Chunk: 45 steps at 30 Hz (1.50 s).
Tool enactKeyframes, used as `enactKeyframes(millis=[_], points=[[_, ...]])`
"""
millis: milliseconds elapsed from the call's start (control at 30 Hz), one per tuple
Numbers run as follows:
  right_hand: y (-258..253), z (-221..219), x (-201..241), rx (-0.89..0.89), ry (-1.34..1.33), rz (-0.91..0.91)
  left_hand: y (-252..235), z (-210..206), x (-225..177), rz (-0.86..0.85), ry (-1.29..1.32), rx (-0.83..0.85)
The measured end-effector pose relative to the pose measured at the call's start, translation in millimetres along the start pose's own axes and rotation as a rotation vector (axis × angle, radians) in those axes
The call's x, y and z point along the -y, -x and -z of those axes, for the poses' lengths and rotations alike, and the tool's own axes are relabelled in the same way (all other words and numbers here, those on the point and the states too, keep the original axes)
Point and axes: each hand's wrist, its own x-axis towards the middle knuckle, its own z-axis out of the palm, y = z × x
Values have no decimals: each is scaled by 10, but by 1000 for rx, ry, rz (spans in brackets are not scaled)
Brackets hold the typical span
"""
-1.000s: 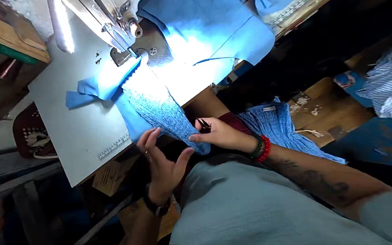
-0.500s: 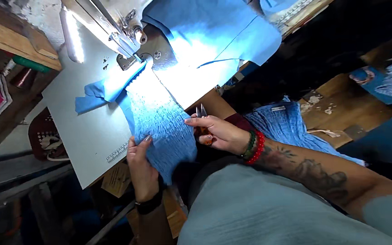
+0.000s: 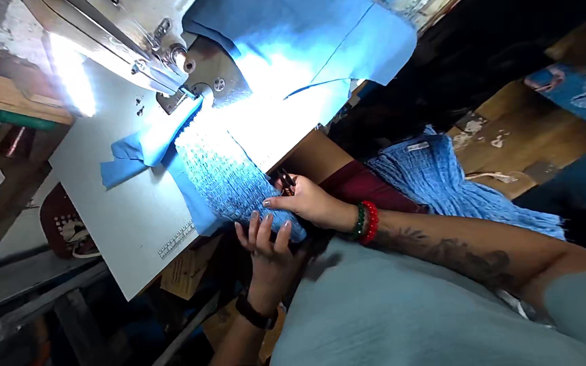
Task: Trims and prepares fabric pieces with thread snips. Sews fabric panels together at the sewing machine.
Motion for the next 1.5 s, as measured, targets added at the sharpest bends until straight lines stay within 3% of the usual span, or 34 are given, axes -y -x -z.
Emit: enactKeyframes(millis=[133, 333, 467, 667, 733, 867, 1100, 1367, 1500], points=[[-1, -11, -20, -4, 13, -54, 165, -312, 224, -33, -57, -81], [100, -9, 39, -29, -39, 50, 62, -111, 127, -34, 202, -102], [102, 18, -35, -64, 162, 317, 54, -33, 130, -36, 173, -88], [69, 150, -102, -123, 239, 294, 50, -18, 55, 4, 148, -39], [-48, 235, -203, -159, 390, 346, 58, -6, 20, 24, 159, -23], [-216, 373, -330, 3, 706, 326, 22, 18, 28, 35, 136, -49], [495, 424, -176, 253, 322, 209, -7, 29, -75, 0, 99, -86], [802, 386, -109, 226, 315, 210, -12, 186, -249, 5, 51, 19], [826, 376, -134, 205, 344, 212, -40, 226, -189, -16, 64, -9]])
